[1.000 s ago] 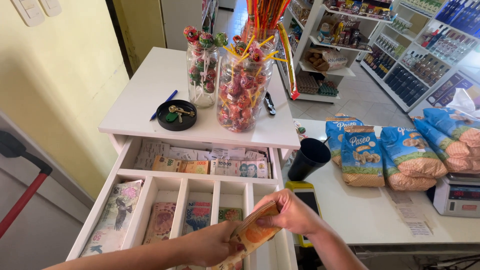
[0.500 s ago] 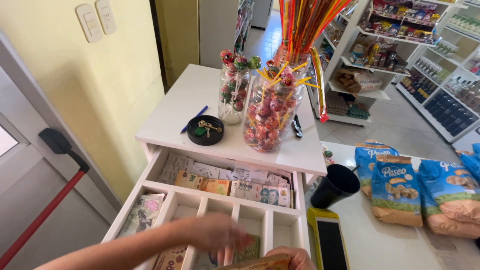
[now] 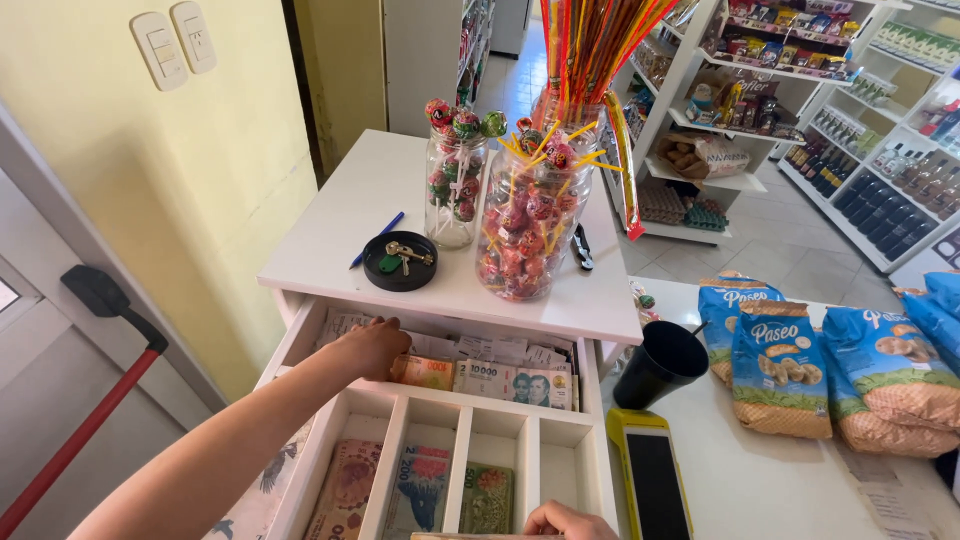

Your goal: Sorting and counting various denominations of banknotes and placing them into the compartments of a cash drawer.

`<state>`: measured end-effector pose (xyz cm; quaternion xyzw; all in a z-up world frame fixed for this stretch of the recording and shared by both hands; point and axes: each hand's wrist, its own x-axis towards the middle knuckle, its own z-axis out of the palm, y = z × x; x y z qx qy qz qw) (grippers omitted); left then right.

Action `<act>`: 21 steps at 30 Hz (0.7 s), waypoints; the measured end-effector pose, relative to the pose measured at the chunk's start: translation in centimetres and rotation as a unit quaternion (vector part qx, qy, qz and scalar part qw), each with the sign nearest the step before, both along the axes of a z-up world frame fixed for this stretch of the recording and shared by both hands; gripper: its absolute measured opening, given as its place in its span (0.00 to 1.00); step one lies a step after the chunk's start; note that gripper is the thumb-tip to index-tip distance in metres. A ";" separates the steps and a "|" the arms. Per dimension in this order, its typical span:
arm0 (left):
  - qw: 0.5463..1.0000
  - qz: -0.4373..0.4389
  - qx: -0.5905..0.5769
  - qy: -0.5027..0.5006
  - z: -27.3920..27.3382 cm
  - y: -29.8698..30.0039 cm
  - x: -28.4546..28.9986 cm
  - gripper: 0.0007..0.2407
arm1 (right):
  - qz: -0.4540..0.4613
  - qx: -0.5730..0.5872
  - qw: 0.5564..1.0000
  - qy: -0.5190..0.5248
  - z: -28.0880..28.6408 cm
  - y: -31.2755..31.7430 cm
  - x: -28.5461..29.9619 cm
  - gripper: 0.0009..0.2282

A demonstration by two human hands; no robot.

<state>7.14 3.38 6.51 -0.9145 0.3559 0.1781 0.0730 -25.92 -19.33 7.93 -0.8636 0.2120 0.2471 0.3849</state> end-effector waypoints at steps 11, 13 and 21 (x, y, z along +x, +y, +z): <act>0.989 -0.061 -0.111 -0.069 5.9 2.2 -4.6 0.08 | 0.226 -0.071 0.878 -0.417 8.4 -0.5 3.6 0.16; 0.980 -0.100 -0.147 -0.092 8.2 2.5 -7.1 0.03 | 0.249 -0.093 0.813 -0.518 7.9 0.4 6.3 0.11; 0.798 -0.359 -0.338 -0.346 10.5 4.2 -13.4 0.09 | 0.352 0.006 0.710 -0.610 11.6 4.2 10.8 0.08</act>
